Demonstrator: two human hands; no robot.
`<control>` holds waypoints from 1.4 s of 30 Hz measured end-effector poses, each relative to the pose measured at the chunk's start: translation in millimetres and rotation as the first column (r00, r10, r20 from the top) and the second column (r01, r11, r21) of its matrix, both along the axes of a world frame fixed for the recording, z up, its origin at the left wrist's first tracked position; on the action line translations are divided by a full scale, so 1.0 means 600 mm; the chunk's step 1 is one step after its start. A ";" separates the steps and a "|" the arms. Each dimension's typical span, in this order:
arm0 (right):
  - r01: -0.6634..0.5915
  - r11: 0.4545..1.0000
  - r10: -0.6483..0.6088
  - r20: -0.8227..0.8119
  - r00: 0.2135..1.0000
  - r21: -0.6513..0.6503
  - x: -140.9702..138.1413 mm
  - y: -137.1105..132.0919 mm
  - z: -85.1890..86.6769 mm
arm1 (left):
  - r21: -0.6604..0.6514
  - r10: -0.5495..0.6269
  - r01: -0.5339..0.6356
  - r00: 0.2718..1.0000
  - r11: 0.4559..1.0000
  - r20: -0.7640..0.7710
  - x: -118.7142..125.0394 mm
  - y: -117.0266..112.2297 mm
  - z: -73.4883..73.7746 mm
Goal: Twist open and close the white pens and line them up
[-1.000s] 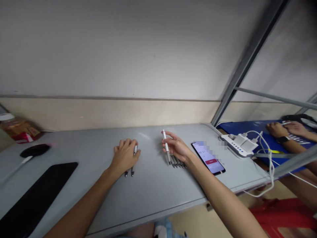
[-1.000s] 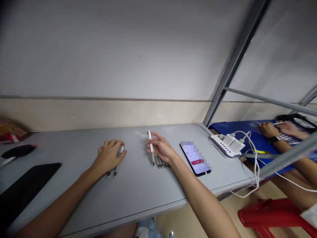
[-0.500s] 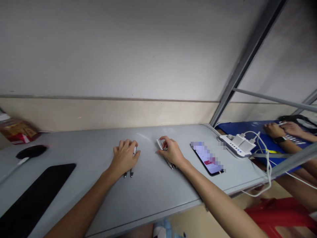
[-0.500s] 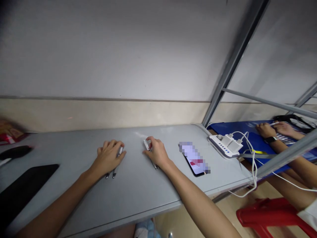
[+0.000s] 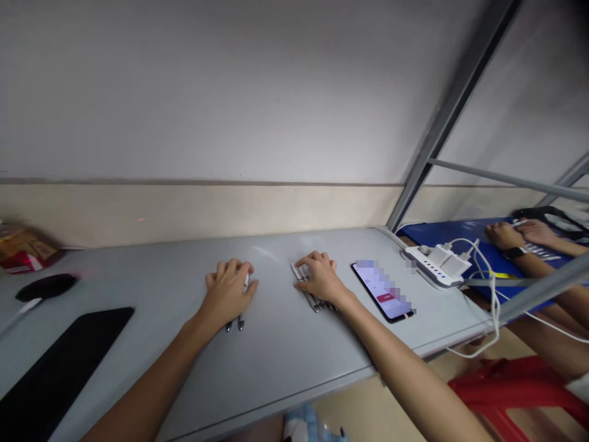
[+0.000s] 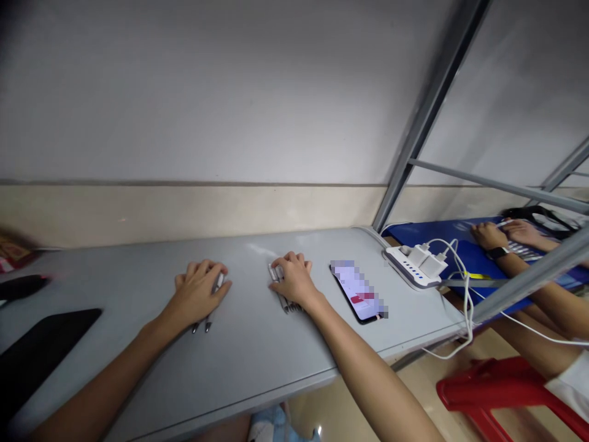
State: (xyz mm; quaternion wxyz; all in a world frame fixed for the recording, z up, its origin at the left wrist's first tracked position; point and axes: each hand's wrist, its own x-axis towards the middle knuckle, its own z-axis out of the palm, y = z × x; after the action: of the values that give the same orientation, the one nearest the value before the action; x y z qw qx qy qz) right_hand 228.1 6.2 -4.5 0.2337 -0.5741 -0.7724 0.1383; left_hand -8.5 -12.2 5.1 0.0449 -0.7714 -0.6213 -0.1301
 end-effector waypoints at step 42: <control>-0.337 0.914 0.379 -0.185 0.907 0.225 -0.006 -0.011 0.028 | 0.014 -0.341 0.368 0.845 0.930 0.412 0.033 -0.016 0.004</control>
State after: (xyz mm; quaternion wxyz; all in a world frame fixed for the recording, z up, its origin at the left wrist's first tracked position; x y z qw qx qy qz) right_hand 224.4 -0.4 12.0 0.3431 -0.3780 -0.8430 0.1696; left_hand 11.2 -21.7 7.2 -0.1357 -0.8296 -0.4674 -0.2737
